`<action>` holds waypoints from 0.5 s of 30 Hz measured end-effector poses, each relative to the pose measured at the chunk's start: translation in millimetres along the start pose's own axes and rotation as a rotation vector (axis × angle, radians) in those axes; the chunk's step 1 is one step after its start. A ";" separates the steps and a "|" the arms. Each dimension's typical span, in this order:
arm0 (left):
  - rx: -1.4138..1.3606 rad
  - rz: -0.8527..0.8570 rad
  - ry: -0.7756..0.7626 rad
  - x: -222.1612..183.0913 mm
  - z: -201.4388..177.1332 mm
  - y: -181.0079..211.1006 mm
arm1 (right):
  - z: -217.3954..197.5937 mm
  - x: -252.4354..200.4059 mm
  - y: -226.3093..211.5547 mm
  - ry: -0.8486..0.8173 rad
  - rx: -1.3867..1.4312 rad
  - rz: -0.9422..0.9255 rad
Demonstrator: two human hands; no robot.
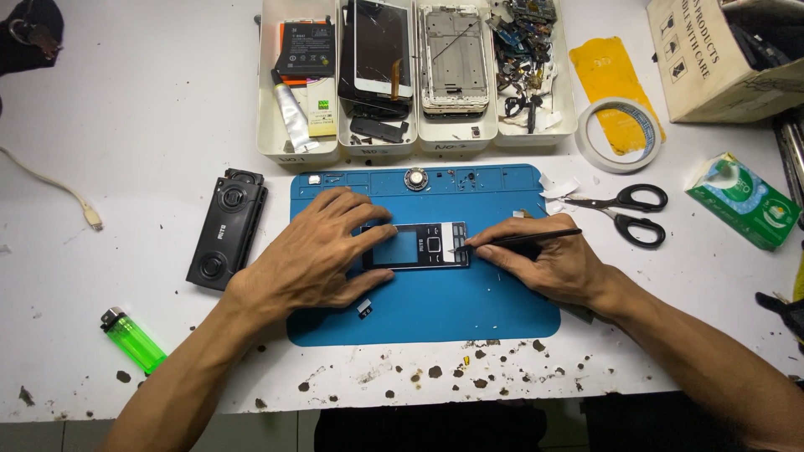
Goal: Repairing internal components of a mobile phone using a precision tool
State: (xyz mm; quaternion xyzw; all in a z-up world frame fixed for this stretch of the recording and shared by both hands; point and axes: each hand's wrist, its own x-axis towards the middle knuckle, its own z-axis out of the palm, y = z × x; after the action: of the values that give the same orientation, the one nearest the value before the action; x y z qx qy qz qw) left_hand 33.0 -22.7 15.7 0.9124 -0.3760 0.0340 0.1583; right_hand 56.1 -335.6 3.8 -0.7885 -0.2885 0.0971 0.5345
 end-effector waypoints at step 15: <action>0.033 0.008 -0.065 -10.7 -11.4 -16.4 | 1.0 1.8 -4.8 -0.005 -0.053 0.009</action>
State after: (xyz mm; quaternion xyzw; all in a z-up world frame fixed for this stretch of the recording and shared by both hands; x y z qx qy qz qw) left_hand 37.4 -1.0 20.2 0.9140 -0.3838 0.0112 0.1310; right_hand 55.4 -332.6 8.0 -0.8033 -0.2887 0.0936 0.5124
